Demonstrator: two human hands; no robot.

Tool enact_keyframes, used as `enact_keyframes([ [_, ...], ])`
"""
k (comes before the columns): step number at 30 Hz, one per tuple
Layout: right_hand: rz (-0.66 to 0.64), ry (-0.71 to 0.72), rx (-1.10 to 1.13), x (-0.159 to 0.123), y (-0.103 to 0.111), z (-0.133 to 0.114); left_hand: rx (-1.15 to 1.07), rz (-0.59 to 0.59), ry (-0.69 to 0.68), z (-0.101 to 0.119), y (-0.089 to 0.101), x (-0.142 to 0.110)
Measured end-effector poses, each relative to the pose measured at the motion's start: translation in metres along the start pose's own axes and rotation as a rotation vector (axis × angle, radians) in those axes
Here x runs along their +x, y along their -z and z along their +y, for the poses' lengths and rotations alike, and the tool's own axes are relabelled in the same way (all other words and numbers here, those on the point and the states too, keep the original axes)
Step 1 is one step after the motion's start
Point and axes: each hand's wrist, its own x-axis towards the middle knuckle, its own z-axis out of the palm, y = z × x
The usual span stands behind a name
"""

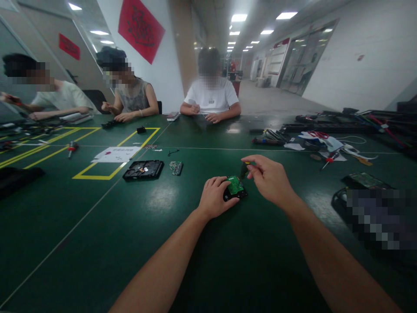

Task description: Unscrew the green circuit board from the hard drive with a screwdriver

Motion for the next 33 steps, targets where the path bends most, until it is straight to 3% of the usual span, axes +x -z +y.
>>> enact_keyframes([
  [4, -0.018, -0.025, 0.028, -0.0002, -0.0009, 0.0028, 0.001, -0.004, 0.005, -0.0005, -0.0006, -0.0002],
  [9, 0.011, 0.046, -0.075, 0.0, -0.0035, 0.0048, -0.006, 0.003, -0.006, -0.0013, -0.0013, 0.0],
  [16, 0.098, -0.048, -0.211, 0.0014, -0.0035, 0.0073, -0.002, 0.008, -0.004, -0.0007, -0.0006, -0.0011],
  [20, 0.055, -0.012, -0.151, 0.0009, -0.0036, 0.0077, 0.0, 0.006, -0.005, -0.0001, -0.0002, -0.0017],
  [24, 0.039, -0.074, -0.045, -0.0007, -0.0052, 0.0055, -0.001, 0.008, -0.003, -0.0003, -0.0003, -0.0014],
  [33, 0.046, 0.004, -0.078, 0.0003, -0.0066, 0.008, -0.001, 0.011, -0.006, -0.001, -0.0009, -0.0001],
])
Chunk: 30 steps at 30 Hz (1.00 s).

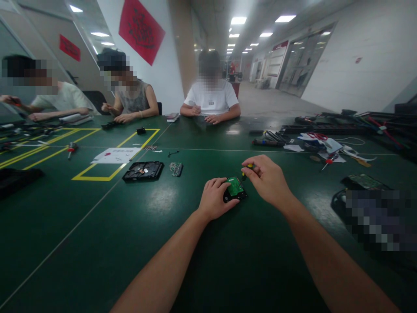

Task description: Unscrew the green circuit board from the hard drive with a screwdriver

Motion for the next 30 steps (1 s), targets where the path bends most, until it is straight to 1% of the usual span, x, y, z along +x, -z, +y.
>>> enact_keyframes([
  [4, -0.023, -0.063, 0.066, -0.0016, 0.0003, -0.0025, -0.005, -0.009, 0.004, 0.0001, 0.0, 0.0],
  [6, -0.01, -0.077, 0.051, -0.002, -0.0001, -0.0043, -0.01, -0.012, 0.004, 0.0, 0.0, 0.0],
  [11, 0.047, -0.021, 0.019, -0.0007, -0.0008, -0.005, -0.007, -0.004, 0.004, -0.0004, -0.0008, 0.0001],
  [14, -0.002, 0.002, 0.056, -0.0009, -0.0001, -0.0048, -0.007, -0.004, 0.005, -0.0005, -0.0011, 0.0001],
  [17, -0.065, -0.027, 0.128, -0.0021, 0.0, -0.0057, 0.002, -0.003, 0.007, -0.0004, -0.0012, 0.0002],
  [19, -0.06, -0.048, 0.13, -0.0024, -0.0005, -0.0061, 0.006, -0.006, 0.008, -0.0004, -0.0013, 0.0004],
  [21, -0.035, -0.052, 0.086, -0.0021, -0.0008, -0.0055, 0.008, -0.01, 0.01, -0.0003, -0.0012, 0.0005],
  [25, -0.016, -0.023, 0.015, -0.0006, 0.0003, -0.003, 0.006, -0.021, 0.014, 0.0006, -0.0004, 0.0005],
  [27, -0.036, -0.013, 0.027, -0.0004, 0.0015, -0.0028, 0.0, -0.021, 0.014, 0.0011, 0.0003, 0.0003],
  [30, -0.053, -0.034, 0.08, -0.0009, 0.0028, -0.0041, -0.011, -0.022, 0.009, 0.0011, 0.0008, 0.0001],
])
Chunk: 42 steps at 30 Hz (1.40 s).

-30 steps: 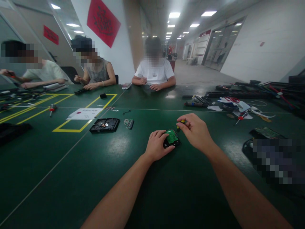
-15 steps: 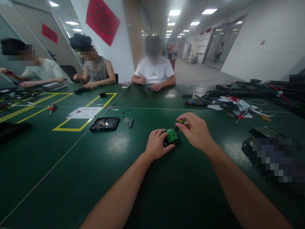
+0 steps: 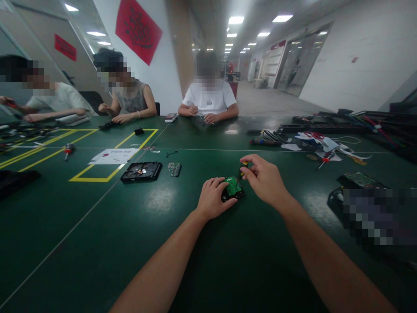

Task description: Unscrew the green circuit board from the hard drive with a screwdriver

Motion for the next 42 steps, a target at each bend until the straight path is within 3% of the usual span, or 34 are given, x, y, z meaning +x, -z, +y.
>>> enact_keyframes([
  [13, 0.141, 0.059, -0.11, 0.0008, -0.0033, 0.0045, 0.004, 0.007, 0.005, 0.0002, 0.0, 0.0002],
  [32, 0.029, 0.002, -0.012, 0.0009, 0.0015, 0.0001, 0.014, 0.001, -0.001, -0.0009, -0.0006, 0.0007],
  [42, 0.098, 0.011, -0.052, 0.0004, -0.0031, 0.0032, 0.009, 0.007, 0.0, -0.0011, -0.0017, -0.0002],
])
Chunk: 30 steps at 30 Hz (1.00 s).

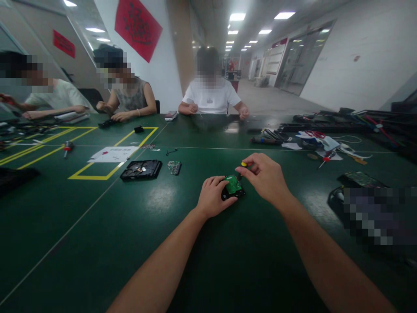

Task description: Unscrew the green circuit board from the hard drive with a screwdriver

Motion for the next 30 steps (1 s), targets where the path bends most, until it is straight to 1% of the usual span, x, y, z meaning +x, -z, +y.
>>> enact_keyframes([
  [5, -0.041, 0.048, -0.011, 0.0, 0.0005, 0.0022, -0.002, -0.006, -0.003, 0.0001, 0.0006, 0.0005],
  [11, -0.054, 0.009, 0.006, 0.0005, 0.0017, -0.0001, 0.003, -0.005, -0.004, -0.0011, 0.0004, 0.0001],
  [16, -0.02, 0.002, 0.03, 0.0014, 0.0023, -0.0017, -0.003, -0.004, -0.007, -0.0016, 0.0, 0.0003],
  [22, -0.074, -0.033, 0.088, 0.0011, 0.0036, -0.001, 0.003, 0.0, -0.01, -0.0018, -0.0001, 0.0004],
  [27, -0.071, -0.082, 0.113, 0.0, 0.0024, 0.0011, 0.014, -0.001, -0.014, -0.0017, -0.0005, -0.0002],
  [30, -0.066, -0.044, 0.133, 0.0003, 0.0012, 0.0025, 0.015, 0.001, -0.014, -0.0015, -0.0004, -0.0003],
])
